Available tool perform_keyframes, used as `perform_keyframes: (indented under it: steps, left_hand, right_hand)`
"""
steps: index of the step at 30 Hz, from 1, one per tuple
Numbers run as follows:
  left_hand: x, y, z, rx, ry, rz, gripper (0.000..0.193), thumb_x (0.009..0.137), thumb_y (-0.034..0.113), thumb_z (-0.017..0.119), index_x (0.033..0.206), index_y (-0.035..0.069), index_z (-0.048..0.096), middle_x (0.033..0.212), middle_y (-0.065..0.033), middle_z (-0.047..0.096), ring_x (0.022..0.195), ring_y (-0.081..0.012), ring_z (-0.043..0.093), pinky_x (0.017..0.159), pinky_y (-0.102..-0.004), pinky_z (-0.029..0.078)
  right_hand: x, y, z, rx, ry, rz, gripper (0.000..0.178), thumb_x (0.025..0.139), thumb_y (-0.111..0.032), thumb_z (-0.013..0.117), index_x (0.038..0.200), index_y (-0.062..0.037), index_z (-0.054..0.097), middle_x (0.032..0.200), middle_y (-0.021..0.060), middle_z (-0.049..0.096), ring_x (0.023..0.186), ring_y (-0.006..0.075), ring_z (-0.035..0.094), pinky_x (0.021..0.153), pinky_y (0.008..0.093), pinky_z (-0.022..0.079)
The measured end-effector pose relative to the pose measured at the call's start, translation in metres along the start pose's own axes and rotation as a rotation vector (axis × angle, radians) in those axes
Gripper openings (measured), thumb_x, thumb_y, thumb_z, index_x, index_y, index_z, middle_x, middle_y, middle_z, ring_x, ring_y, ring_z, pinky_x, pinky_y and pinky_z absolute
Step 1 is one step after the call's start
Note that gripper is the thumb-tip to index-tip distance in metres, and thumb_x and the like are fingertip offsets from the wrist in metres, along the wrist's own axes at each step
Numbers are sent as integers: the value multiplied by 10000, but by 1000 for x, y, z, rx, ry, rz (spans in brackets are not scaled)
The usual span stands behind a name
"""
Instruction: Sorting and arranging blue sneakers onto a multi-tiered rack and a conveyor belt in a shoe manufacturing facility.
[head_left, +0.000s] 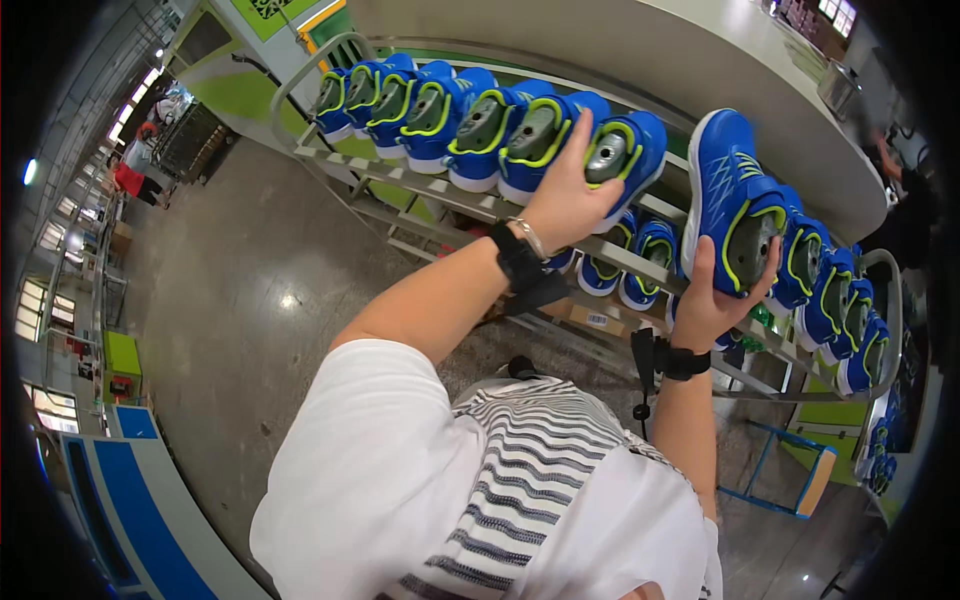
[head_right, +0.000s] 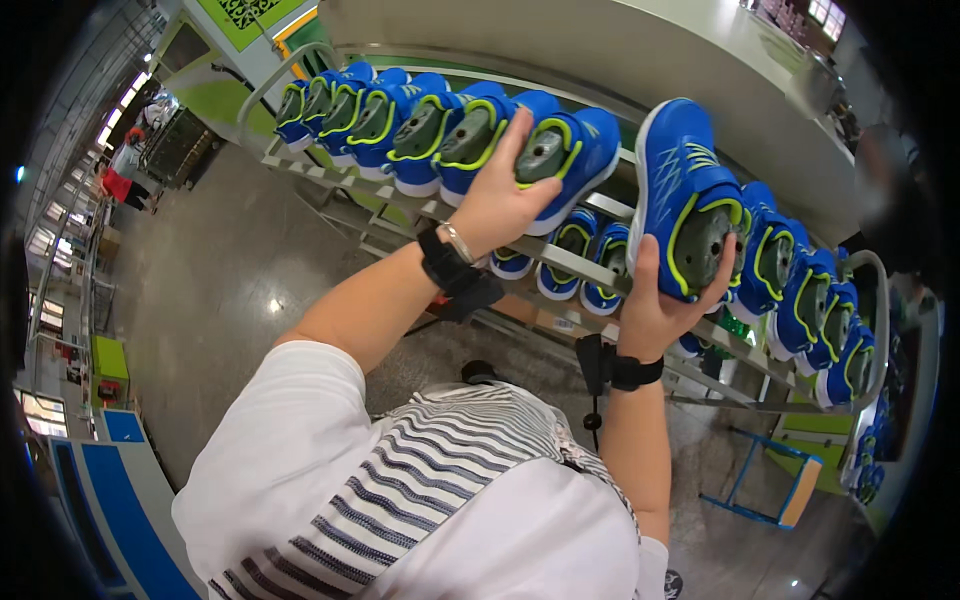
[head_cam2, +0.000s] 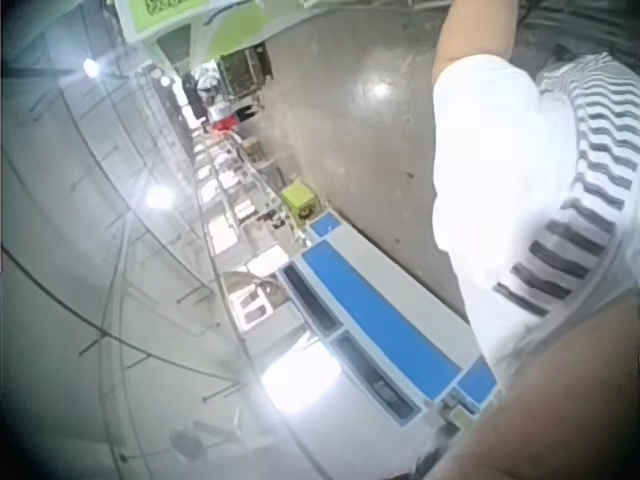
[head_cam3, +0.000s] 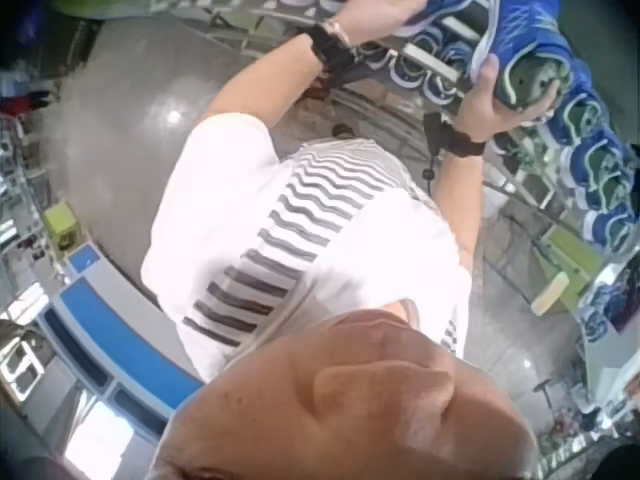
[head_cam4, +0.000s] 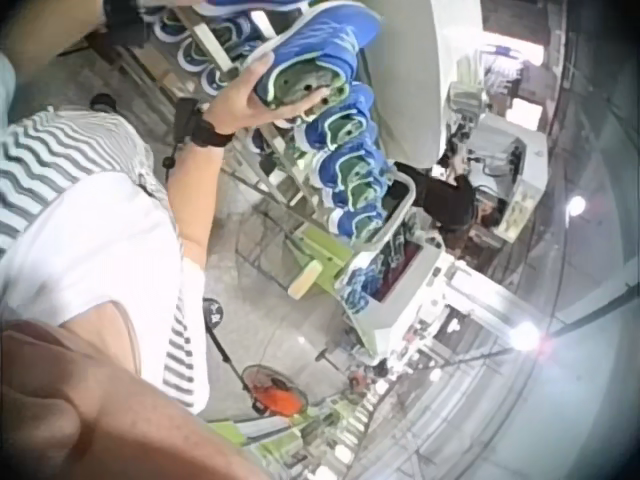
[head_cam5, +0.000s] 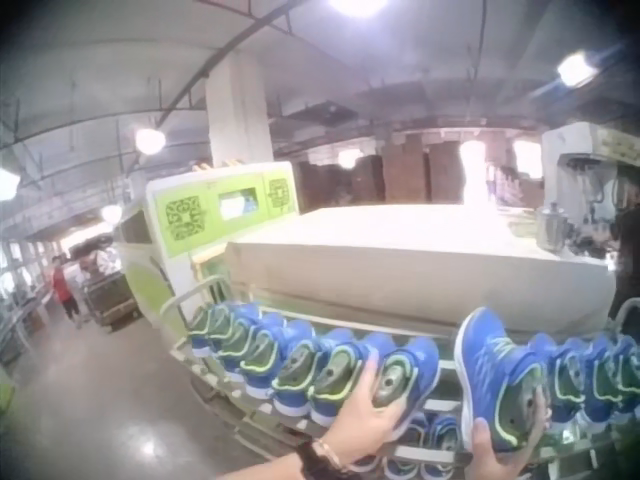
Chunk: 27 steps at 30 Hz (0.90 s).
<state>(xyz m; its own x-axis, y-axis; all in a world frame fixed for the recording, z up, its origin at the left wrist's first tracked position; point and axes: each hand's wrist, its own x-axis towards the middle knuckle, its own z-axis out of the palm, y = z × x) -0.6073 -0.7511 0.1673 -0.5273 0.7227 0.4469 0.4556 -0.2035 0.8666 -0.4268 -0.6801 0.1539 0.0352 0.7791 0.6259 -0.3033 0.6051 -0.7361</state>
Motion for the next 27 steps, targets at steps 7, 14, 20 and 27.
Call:
perform_keyframes:
  steps: [7,14,20,27]
  left_hand:
    - [-1,-4,-4,-52,22,-119,834,858,43,684,1524,-87,201,1427,-220,490,1222,-210,563,1011,-293,455]
    - [-11,16,61,-4,5,20,897,869,175,718,1517,-103,163,1531,-301,286,1446,-351,290,1173,-380,262]
    - [-36,6,31,-77,-43,166,831,947,208,606,1554,-41,96,1624,-242,97,1514,-354,105,1216,-431,113]
    - [-22,36,-30,-342,-162,12,677,1065,429,367,1582,56,141,1583,-138,295,1436,-229,321,1150,-364,290]
  right_hand:
    - [-2,3,-1,86,-62,90,788,837,-18,768,1498,-72,343,1436,137,420,1281,224,470,1060,349,426]
    - [4,-19,9,84,89,81,788,840,17,749,1500,-54,325,1433,157,442,1273,232,486,1068,364,431]
    - [1,-67,45,77,-53,-31,815,841,-8,756,1513,-23,295,1476,129,392,1324,217,432,1100,355,387]
    - [-30,-40,101,-494,-327,-258,777,890,-136,657,1539,-1,252,1549,321,235,1413,485,280,1163,507,232]
